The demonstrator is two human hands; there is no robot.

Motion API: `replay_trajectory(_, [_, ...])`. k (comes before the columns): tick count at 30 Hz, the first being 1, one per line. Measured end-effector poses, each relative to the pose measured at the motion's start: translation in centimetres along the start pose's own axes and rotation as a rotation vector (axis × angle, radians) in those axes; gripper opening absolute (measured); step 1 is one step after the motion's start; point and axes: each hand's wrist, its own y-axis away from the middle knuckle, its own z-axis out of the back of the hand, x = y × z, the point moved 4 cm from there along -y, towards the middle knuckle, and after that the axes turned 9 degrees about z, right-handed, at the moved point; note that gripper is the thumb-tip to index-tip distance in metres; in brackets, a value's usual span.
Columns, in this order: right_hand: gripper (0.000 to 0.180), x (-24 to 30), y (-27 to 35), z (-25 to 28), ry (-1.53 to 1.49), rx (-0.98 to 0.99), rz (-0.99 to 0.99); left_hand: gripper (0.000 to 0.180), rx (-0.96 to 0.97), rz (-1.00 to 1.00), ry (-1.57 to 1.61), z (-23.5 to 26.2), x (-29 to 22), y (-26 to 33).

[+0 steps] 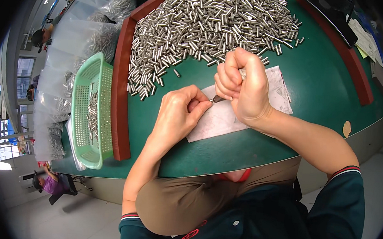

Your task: Inspecting and cleaning small cylindrical metal components using a small tool and a cloth at a factory workbench.

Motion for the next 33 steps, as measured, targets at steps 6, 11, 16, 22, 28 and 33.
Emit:
replay_trajectory(6, [0.039,-0.1,0.3,-0.6,0.076,0.056,0.007,0.010,-0.002,-0.008,-0.004,-0.1,-0.2,0.1])
replay_trajectory(11, [0.039,0.0,0.7,-1.3,0.219,0.068,0.157,0.011,-0.006,-0.030,-0.030,-0.2,-0.8,-0.1])
replay_trajectory(16, [0.038,-0.2,0.6,-1.4,0.299,0.076,0.196,0.011,-0.002,-0.039,-0.049,0.0,-0.8,-0.1])
replay_trajectory(22, [0.039,-0.3,0.0,-0.8,0.104,0.067,-0.012,0.009,0.090,0.128,0.451,1.0,2.0,-0.3])
replay_trajectory(28, [0.039,-0.4,-0.2,-0.2,0.088,0.057,-0.036,0.012,0.377,0.297,1.178,0.7,2.5,-1.1])
replay_trajectory(33, [0.038,-0.4,-0.4,-0.2,0.055,0.031,-0.048,0.017,0.409,0.351,1.224,0.6,2.7,-1.2])
